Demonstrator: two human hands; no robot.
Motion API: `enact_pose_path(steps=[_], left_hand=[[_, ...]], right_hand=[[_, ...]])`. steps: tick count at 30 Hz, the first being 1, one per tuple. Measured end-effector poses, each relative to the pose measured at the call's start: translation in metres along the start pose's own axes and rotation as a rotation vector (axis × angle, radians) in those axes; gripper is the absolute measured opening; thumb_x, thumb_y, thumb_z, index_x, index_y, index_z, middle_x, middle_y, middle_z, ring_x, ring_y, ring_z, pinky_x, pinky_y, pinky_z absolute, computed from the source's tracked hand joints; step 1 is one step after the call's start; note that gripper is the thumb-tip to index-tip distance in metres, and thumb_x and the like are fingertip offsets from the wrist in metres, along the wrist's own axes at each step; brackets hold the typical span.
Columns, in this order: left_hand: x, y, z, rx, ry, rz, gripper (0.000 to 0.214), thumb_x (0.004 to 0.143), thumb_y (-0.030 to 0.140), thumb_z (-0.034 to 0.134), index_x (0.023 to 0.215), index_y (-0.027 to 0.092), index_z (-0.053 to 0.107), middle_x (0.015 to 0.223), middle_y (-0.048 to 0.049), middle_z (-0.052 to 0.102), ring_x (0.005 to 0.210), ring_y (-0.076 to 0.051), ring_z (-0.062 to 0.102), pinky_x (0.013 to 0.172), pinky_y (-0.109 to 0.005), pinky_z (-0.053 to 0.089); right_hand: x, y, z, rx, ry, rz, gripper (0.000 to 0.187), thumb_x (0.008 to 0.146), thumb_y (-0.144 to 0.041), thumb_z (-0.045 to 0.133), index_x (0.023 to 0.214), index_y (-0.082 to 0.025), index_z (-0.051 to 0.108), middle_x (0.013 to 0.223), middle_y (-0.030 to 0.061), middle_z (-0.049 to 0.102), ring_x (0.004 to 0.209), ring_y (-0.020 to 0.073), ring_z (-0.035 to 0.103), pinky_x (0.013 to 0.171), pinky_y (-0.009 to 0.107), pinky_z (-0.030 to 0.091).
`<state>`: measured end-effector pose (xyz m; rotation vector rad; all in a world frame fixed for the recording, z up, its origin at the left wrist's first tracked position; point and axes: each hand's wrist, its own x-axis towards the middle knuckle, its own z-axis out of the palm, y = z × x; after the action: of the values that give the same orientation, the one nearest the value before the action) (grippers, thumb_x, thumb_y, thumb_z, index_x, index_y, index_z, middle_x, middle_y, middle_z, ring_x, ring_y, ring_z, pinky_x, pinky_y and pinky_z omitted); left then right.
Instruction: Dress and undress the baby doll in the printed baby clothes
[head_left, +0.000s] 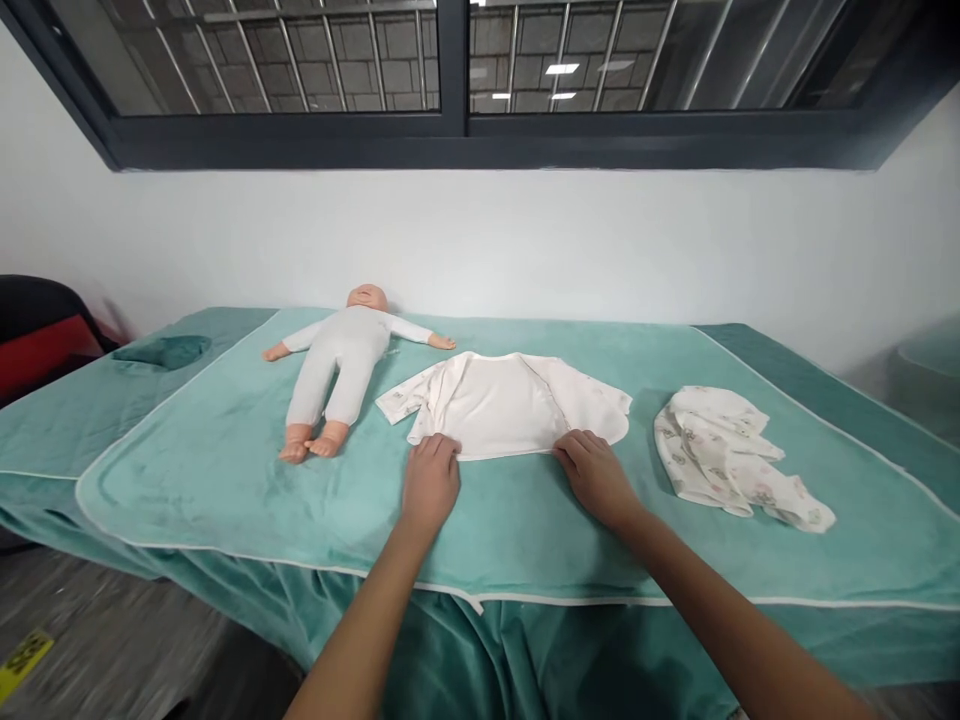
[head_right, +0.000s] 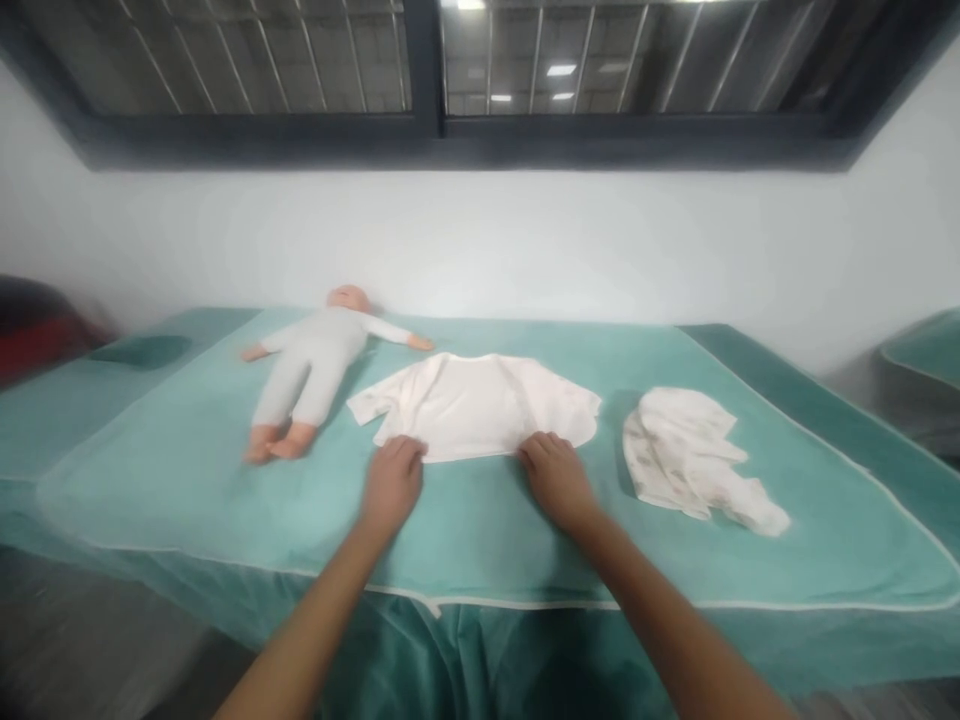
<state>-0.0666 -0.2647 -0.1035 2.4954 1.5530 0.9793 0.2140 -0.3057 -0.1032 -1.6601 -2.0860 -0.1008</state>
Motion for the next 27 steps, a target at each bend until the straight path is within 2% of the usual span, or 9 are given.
enact_pose_path(steps=[8, 15, 21, 25, 27], left_hand=[[-0.001, 0.002, 0.001, 0.116, -0.025, -0.022, 0.019, 0.083, 0.005, 0.045, 0.081, 0.02, 0.058, 0.082, -0.0055, 0.063, 0.085, -0.024, 0.056, 0.076, -0.038, 0.039], [-0.004, 0.003, 0.004, 0.132, 0.014, -0.079, 0.019, 0.084, 0.006, 0.047, 0.087, 0.019, 0.06, 0.084, -0.0059, 0.065, 0.086, -0.025, 0.059, 0.077, -0.039, 0.038], [-0.007, 0.001, 0.005, 0.12, 0.057, -0.111, 0.02, 0.084, 0.005, 0.047, 0.089, 0.019, 0.061, 0.085, -0.0059, 0.065, 0.087, -0.025, 0.06, 0.078, -0.039, 0.038], [-0.006, 0.0, 0.004, 0.085, 0.081, -0.116, 0.019, 0.084, 0.006, 0.048, 0.09, 0.019, 0.061, 0.087, -0.006, 0.066, 0.088, -0.025, 0.058, 0.077, -0.038, 0.038], [-0.006, 0.001, 0.003, 0.079, 0.083, -0.101, 0.018, 0.084, 0.007, 0.049, 0.089, 0.019, 0.061, 0.089, -0.006, 0.066, 0.089, -0.025, 0.057, 0.078, -0.039, 0.038]], right_hand=[[-0.004, 0.003, -0.005, 0.062, -0.038, -0.08, 0.02, 0.099, -0.023, 0.045, 0.084, -0.018, 0.058, 0.086, 0.0057, 0.062, 0.086, 0.0208, 0.055, 0.081, 0.034, 0.037], [-0.004, -0.004, -0.007, 0.063, -0.006, -0.085, 0.027, 0.1, -0.031, 0.046, 0.078, -0.019, 0.057, 0.079, 0.004, 0.06, 0.081, 0.0196, 0.054, 0.079, 0.034, 0.035], [-0.007, -0.006, -0.006, 0.051, 0.058, -0.072, 0.026, 0.098, -0.028, 0.048, 0.073, -0.02, 0.052, 0.073, 0.0016, 0.058, 0.073, 0.0179, 0.053, 0.077, 0.033, 0.035], [0.003, -0.013, -0.005, 0.011, 0.114, -0.054, 0.028, 0.097, -0.027, 0.049, 0.069, -0.021, 0.049, 0.07, 0.0021, 0.057, 0.073, 0.0191, 0.053, 0.078, 0.035, 0.037], [0.016, -0.022, -0.001, 0.061, 0.116, -0.071, 0.025, 0.097, -0.026, 0.048, 0.073, -0.021, 0.053, 0.076, 0.0039, 0.06, 0.078, 0.0202, 0.055, 0.08, 0.035, 0.039]])
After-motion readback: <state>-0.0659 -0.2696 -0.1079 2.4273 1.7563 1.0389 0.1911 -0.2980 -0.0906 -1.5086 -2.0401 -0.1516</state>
